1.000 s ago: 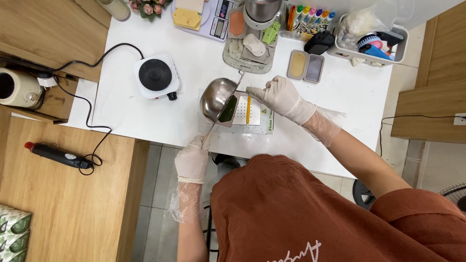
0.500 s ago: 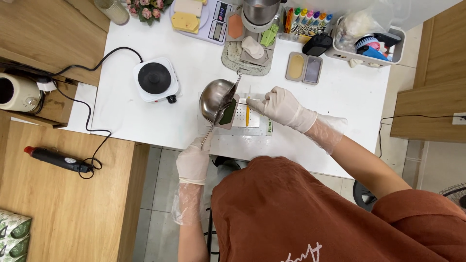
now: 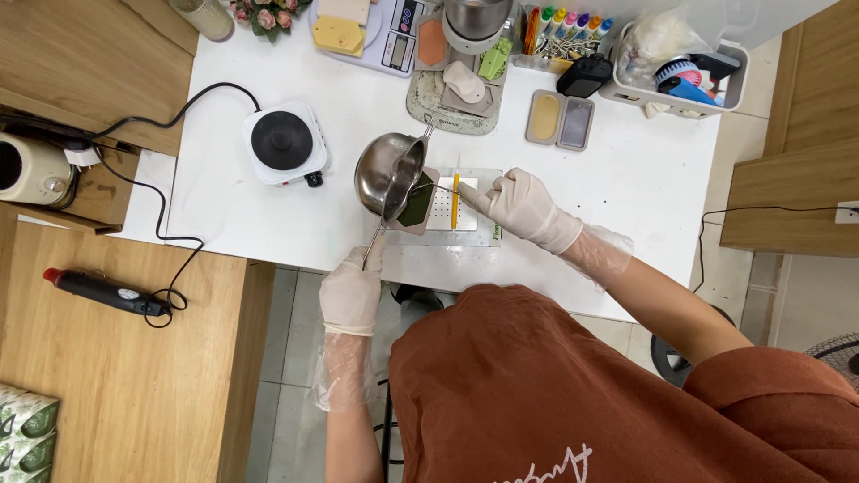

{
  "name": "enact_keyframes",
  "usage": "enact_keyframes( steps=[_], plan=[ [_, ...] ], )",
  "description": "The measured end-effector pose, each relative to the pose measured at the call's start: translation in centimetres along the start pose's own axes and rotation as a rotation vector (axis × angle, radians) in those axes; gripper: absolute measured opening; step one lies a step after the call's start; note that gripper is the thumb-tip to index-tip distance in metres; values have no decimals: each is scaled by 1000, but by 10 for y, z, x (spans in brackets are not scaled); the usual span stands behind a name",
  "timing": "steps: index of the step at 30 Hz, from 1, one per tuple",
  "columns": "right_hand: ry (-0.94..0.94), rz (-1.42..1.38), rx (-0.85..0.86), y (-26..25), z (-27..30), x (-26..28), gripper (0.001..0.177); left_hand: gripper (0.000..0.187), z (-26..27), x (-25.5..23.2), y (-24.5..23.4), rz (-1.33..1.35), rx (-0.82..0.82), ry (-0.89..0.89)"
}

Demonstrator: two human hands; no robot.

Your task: The person stirs green melted wax in a metal melting pot on a small hot plate, then lifts the pot and pours the wax into a candle mold on the table. They add green wax chunks into the pot, press them down with a tool, and continue stirring the mixture.

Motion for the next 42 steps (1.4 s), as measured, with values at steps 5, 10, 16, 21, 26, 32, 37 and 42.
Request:
enact_keyframes(
  steps=[5, 10, 16, 21, 26, 32, 37, 42],
  plan=[
    [-32, -56, 99, 20, 10, 2, 54, 48, 0, -4, -6, 15, 63, -70],
    [-28, -65, 165, 24, 11, -4, 58, 52, 0, -5, -7, -3, 84, -84],
    [-82, 27, 78, 6, 3, -2, 55, 51, 5, -6, -14, 83, 23, -122],
    [273, -169, 14, -20, -28, -17, 25, 41, 8, 0, -6, 494, 93, -417],
    [741, -925, 361, -31, -75, 19, 44, 44, 27, 13, 24, 843, 88, -575],
    [730, -1322, 531, -46, -79, 63, 58, 45, 47, 20, 51, 1170, 5, -651],
    [521, -1477, 628, -68, -65, 77, 64, 41, 65, 17, 27, 1365, -81, -771],
    [546, -1291, 785, -67, -47, 53, 57, 47, 50, 57, -2, 1410, -196, -763]
  ],
)
Point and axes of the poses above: each hand's wrist, its own z-axis away from the middle knuckle, its own y-axis out of the palm, x = y × z, the point moved 6 cm from there along -z, towards the middle knuckle, and after that the axes turned 2 degrees about y, right-handed, at the moved point
